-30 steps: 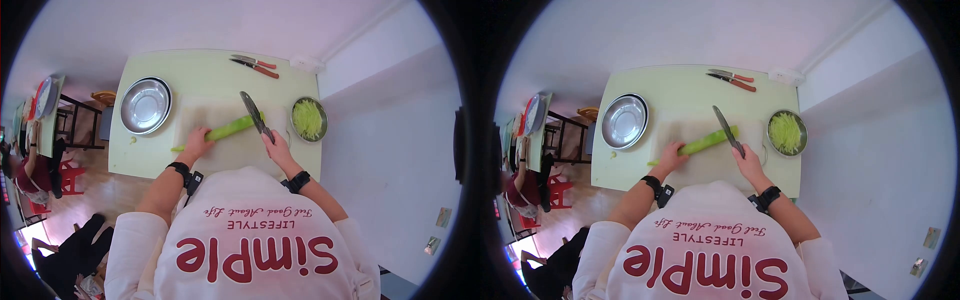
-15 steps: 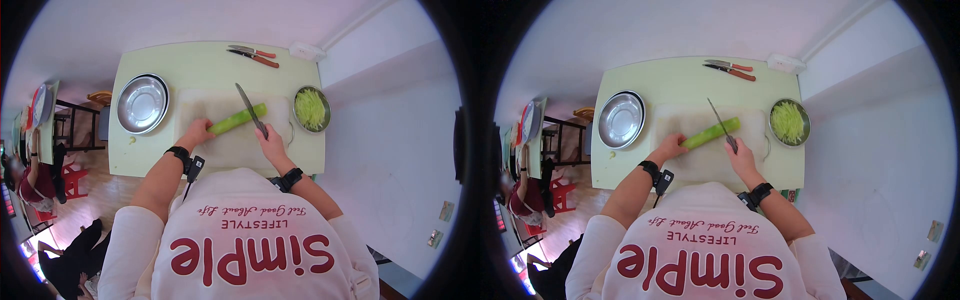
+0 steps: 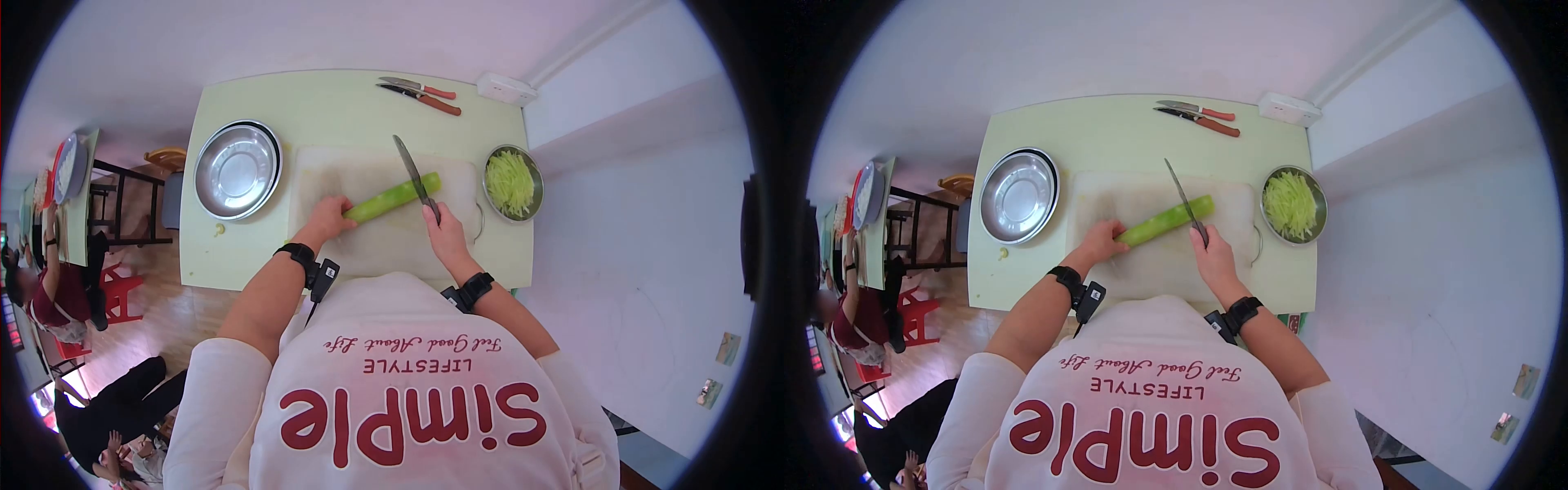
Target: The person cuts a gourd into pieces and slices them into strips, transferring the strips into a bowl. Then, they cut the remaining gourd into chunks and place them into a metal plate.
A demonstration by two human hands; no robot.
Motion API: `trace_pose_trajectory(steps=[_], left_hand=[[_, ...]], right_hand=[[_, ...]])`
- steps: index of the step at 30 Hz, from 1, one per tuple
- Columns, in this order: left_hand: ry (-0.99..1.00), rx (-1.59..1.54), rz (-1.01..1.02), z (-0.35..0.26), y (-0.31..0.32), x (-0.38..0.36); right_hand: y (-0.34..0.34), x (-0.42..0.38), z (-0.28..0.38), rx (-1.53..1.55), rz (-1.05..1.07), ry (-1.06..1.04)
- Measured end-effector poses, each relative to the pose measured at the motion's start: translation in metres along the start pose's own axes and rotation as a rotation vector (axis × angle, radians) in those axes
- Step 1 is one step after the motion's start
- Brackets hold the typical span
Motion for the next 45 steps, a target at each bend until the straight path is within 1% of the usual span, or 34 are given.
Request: trace_pose_trajectory(steps=[4, 5, 7, 8, 10, 13, 19, 26, 28, 32, 34, 35, 38, 40, 41, 43, 44, 45], left_hand=[[-0.007, -0.022, 0.030, 0.001, 0.002, 0.001], [-0.010, -0.023, 0.032, 0.002, 0.003, 0.001], [0.054, -0.002, -0.038, 0.001, 0.000, 0.002], [0.052, -0.003, -0.036, 0.004, 0.002, 0.003], [0.054, -0.010, -0.042, 0.005, 0.003, 0.005], [0.056, 0.011, -0.056, 0.003, 0.001, 0.003], [0.063, 0.017, -0.028, 0.000, 0.002, 0.004], [0.063, 0.014, -0.037, 0.002, 0.003, 0.003], [0.023, 0.036, -0.022, 0.002, 0.001, 0.001], [0.037, 0.075, -0.072, -0.002, 0.000, -0.009], [0.102, 0.121, -0.148, -0.008, -0.002, -0.011], [0.112, 0.128, -0.156, -0.009, 0.001, -0.013], [0.120, 0.219, -0.198, -0.005, -0.001, -0.022], [0.096, 0.068, -0.156, -0.001, -0.006, -0.034], [0.098, 0.069, -0.148, 0.000, -0.009, -0.041], [0.126, 0.053, -0.100, -0.001, -0.010, -0.049], [0.133, 0.056, -0.101, -0.001, -0.006, -0.047], [0.163, 0.068, -0.070, -0.002, 0.004, -0.045]], right_hand=[[0.002, 0.004, -0.005, -0.031, -0.014, -0.039], [0.002, 0.005, -0.008, -0.032, -0.012, -0.036], [0.004, 0.007, -0.012, 0.033, 0.042, 0.045], [0.004, 0.006, -0.011, 0.033, 0.044, 0.047], [-0.001, 0.005, 0.001, -0.069, 0.031, 0.015], [0.002, 0.007, -0.002, -0.117, 0.049, 0.018], [0.004, 0.009, -0.005, -0.078, 0.077, 0.035], [0.016, 0.016, -0.032, -0.080, 0.098, 0.039], [0.021, 0.015, -0.039, -0.091, 0.084, 0.035], [0.023, 0.014, -0.043, -0.086, 0.062, 0.011], [0.022, 0.014, -0.038, -0.069, 0.092, 0.021], [0.018, 0.014, -0.036, -0.065, 0.081, 0.013], [0.007, 0.007, -0.023, -0.014, 0.093, 0.001], [-0.012, -0.002, -0.010, 0.090, 0.132, -0.056], [-0.017, -0.005, -0.018, 0.091, 0.128, -0.049], [-0.035, -0.007, -0.033, 0.282, 0.076, -0.031], [-0.044, -0.010, -0.039, 0.282, 0.069, -0.034], [-0.054, -0.017, -0.045, 0.334, 0.049, 0.041]])
Point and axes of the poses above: each hand's wrist, its own x-axis towards the middle knuckle, its own y-axis out of the palm, z = x × y, the point moved 8 cm from there along x, towards the middle knuckle, and after that the axes turned 1 degree about x, right-handed, at the moved point
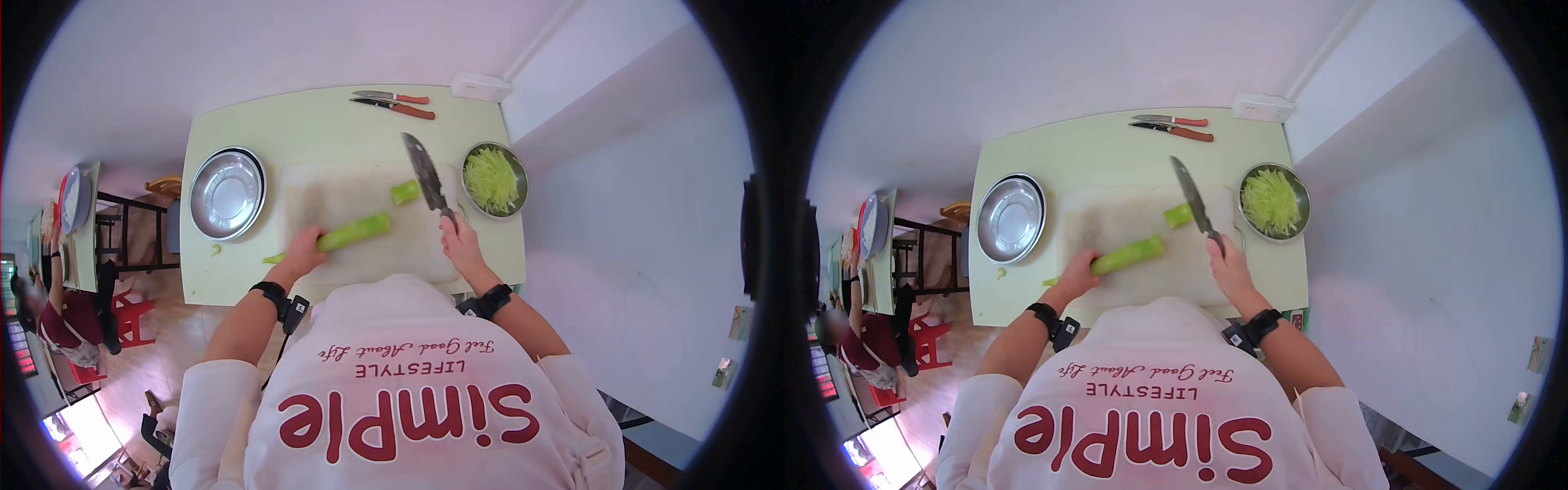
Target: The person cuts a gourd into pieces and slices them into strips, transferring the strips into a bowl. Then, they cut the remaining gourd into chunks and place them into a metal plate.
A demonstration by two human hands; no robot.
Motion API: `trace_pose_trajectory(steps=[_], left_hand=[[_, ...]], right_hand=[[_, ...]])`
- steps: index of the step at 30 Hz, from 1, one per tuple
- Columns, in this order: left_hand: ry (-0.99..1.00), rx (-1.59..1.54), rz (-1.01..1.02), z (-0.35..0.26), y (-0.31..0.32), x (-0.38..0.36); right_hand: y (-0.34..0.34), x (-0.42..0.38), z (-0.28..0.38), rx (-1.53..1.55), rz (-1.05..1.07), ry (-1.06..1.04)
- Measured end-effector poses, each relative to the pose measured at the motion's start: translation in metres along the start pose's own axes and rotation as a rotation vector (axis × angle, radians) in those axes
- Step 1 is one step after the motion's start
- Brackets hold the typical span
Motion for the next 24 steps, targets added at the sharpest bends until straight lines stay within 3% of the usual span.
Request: trace_pose_trajectory(steps=[4, 8, 24], left_hand=[[0.114, -0.022, -0.008, -0.038, 0.018, 0.012], [0.065, -0.061, -0.029, -0.055, 0.044, 0.031], [0.110, -0.077, -0.267, -0.061, 0.033, 0.034]], right_hand=[[-0.024, -0.018, -0.013, 0.173, -0.040, 0.103], [-0.031, -0.026, -0.010, 0.261, -0.077, 0.138], [0.020, -0.010, -0.009, 0.181, 0.098, 0.207]])
Point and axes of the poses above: each hand's wrist, its own x-axis towards the middle knuckle, its own y-axis out of the palm, z = x × y, the point moved 8 cm from there along x, towards the middle knuckle, and after that the axes turned 1 degree about x, right-handed, at the moved point
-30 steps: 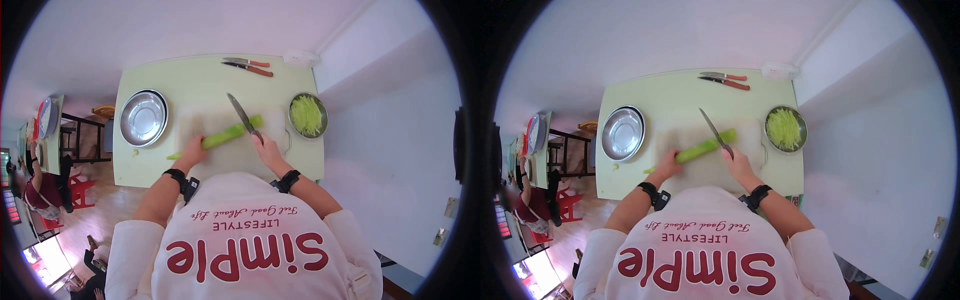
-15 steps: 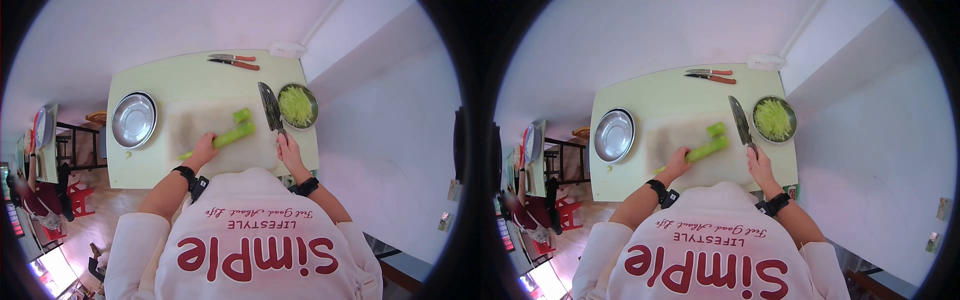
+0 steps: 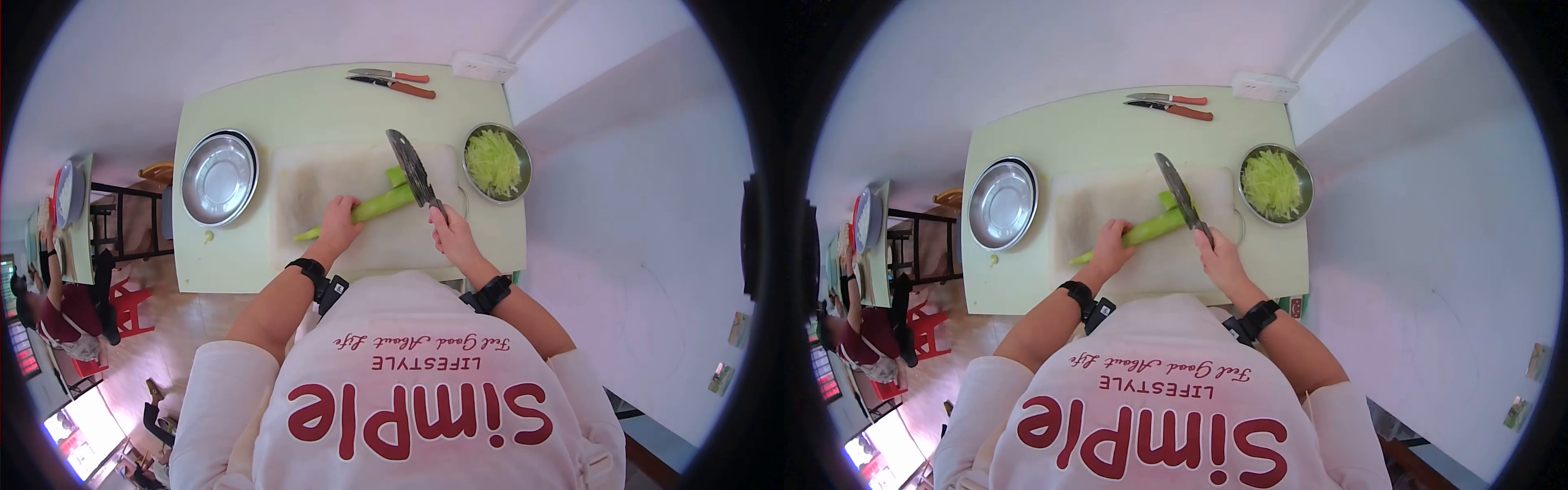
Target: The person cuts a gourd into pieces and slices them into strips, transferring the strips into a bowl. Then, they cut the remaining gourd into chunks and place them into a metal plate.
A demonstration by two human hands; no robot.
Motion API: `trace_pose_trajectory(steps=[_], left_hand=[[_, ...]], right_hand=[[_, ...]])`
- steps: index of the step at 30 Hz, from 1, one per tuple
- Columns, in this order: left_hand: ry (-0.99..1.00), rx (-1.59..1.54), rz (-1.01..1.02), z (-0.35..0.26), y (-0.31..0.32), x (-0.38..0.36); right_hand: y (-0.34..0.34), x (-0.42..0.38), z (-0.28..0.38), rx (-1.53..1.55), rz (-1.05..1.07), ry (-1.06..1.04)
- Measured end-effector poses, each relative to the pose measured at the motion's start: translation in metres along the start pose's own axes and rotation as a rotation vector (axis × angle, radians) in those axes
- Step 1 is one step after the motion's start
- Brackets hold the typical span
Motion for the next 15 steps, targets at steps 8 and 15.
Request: trace_pose_trajectory(steps=[8, 15], left_hand=[[-0.013, -0.012, 0.034, 0.007, 0.001, 0.008], [-0.070, -0.033, 0.104, 0.008, 0.005, 0.013]], right_hand=[[0.024, 0.012, -0.010, -0.325, -0.074, -0.093], [0.032, 0.012, -0.018, -0.319, -0.138, -0.081]])
Point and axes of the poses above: each hand's wrist, its own x-axis towards the middle knuckle, its own y-axis out of the palm, z = x × y, the point moved 8 cm from there along x, towards the middle knuckle, and after that the axes turned 1 degree about x, right-handed, at the moved point
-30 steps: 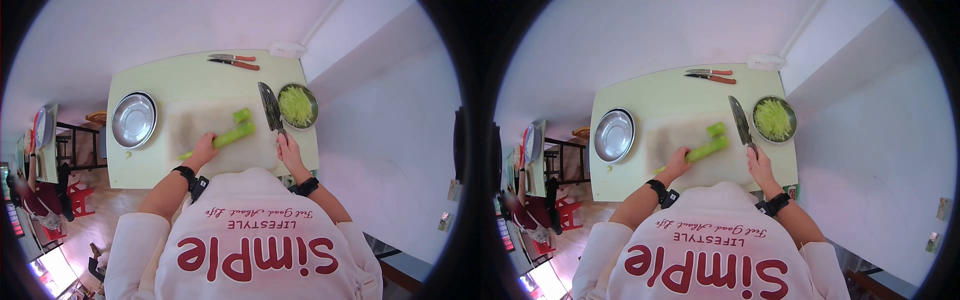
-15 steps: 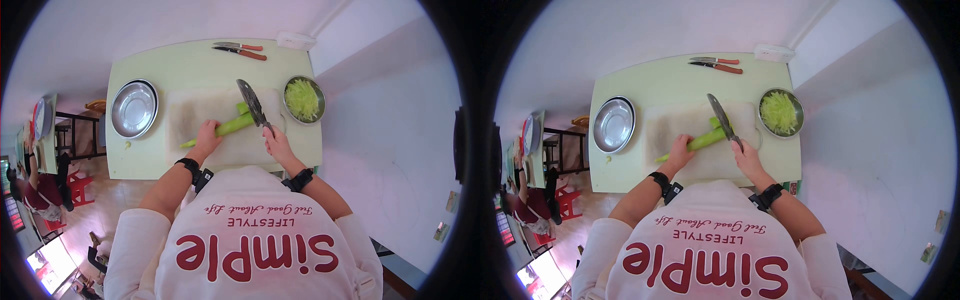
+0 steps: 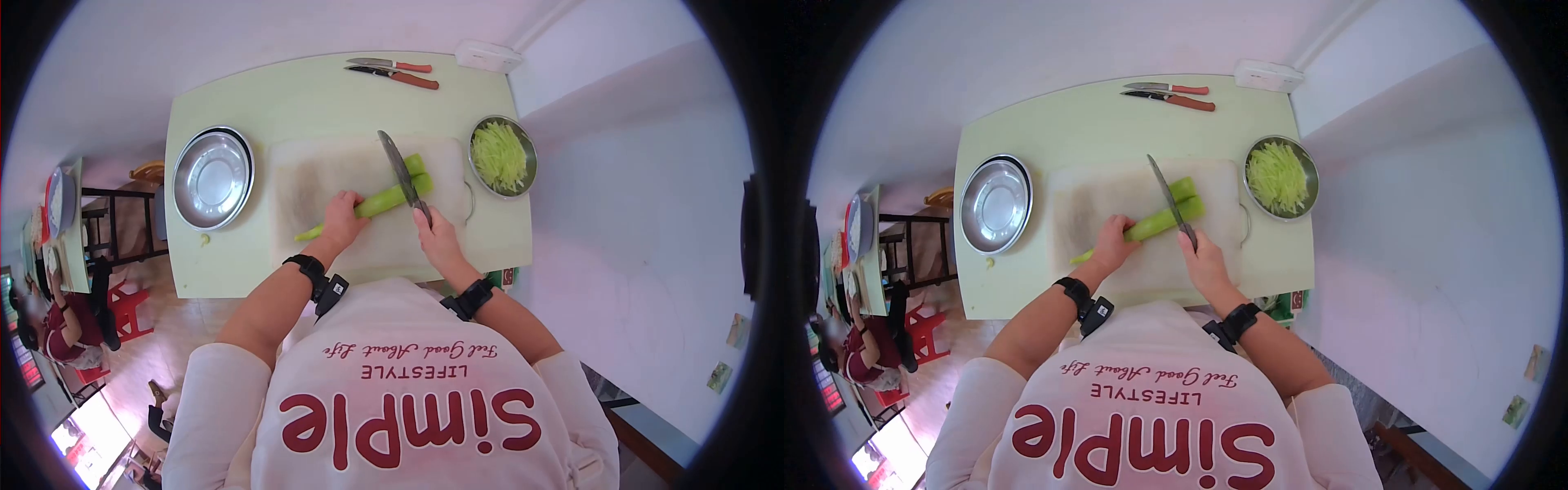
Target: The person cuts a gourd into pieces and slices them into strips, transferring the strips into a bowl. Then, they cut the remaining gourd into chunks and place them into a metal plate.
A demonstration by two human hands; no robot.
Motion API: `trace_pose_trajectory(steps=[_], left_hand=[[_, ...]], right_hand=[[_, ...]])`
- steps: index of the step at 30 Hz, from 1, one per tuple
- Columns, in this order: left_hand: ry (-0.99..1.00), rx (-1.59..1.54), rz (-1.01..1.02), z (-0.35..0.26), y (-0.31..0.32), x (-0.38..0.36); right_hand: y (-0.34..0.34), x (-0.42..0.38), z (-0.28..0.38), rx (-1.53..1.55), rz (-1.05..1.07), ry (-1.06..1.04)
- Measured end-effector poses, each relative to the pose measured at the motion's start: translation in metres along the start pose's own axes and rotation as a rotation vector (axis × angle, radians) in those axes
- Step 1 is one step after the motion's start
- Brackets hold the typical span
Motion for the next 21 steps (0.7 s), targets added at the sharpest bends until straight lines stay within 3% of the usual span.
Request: trace_pose_trajectory(steps=[8, 21], left_hand=[[-0.002, -0.009, 0.013, 0.000, -0.002, 0.001], [-0.013, -0.017, 0.016, 0.003, 0.002, 0.001]], right_hand=[[-0.007, -0.008, 0.032, -0.112, -0.060, -0.097], [-0.009, -0.007, 0.028, -0.115, -0.054, -0.121]])
Point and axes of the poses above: each hand's wrist, its own x-axis towards the middle knuckle, its own y-axis out of the palm, z = x × y, the point moved 8 cm from there along x, towards the middle knuckle, and after that the axes turned 1 degree about x, right-handed, at the moved point
